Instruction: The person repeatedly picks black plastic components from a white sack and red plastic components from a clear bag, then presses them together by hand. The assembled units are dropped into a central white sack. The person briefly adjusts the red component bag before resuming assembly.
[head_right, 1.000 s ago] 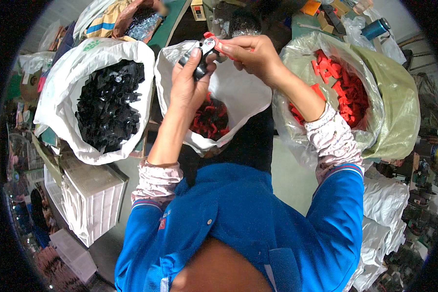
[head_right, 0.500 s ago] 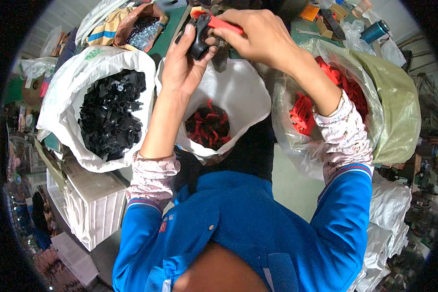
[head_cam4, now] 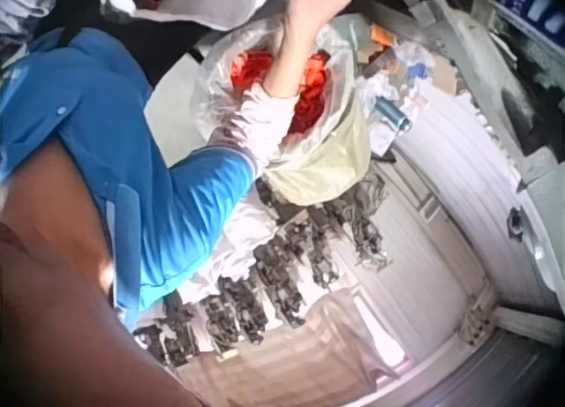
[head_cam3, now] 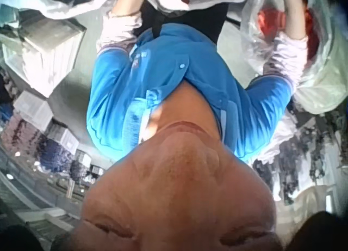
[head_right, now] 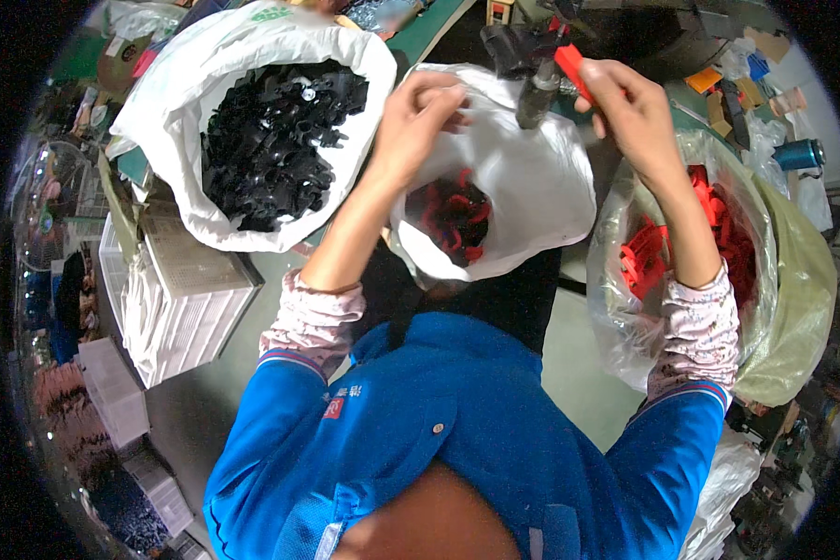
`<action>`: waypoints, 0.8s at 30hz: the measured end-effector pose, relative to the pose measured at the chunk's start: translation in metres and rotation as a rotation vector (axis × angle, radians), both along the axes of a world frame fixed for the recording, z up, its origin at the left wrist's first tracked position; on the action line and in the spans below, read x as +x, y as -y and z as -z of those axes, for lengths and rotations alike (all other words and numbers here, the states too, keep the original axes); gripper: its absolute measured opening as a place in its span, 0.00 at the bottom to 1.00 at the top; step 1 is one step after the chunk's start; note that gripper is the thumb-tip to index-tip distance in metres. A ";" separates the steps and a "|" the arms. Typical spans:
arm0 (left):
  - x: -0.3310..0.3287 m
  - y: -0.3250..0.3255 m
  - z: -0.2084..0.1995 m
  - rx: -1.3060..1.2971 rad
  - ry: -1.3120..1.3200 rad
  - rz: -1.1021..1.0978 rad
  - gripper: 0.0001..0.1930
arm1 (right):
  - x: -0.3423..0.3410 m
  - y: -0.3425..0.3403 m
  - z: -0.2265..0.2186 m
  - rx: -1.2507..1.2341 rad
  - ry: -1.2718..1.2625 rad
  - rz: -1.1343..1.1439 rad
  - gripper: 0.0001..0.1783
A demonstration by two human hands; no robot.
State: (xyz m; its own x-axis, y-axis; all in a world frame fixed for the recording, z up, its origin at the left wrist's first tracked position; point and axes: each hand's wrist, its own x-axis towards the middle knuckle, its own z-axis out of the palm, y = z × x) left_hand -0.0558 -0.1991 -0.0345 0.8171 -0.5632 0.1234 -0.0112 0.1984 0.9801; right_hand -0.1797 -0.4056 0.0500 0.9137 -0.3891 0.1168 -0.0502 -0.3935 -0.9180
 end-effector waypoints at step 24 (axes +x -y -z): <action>0.077 -0.179 0.038 0.127 0.106 -0.339 0.17 | -0.226 0.162 0.169 -0.327 -0.533 0.434 0.29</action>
State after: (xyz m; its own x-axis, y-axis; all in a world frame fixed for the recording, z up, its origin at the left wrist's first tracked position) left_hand 0.0214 -0.0201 -0.0723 0.9462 -0.2791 0.1637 -0.1581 0.0426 0.9865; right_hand -0.4060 -0.5681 -0.1194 0.6512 -0.7483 -0.1268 -0.6669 -0.4844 -0.5662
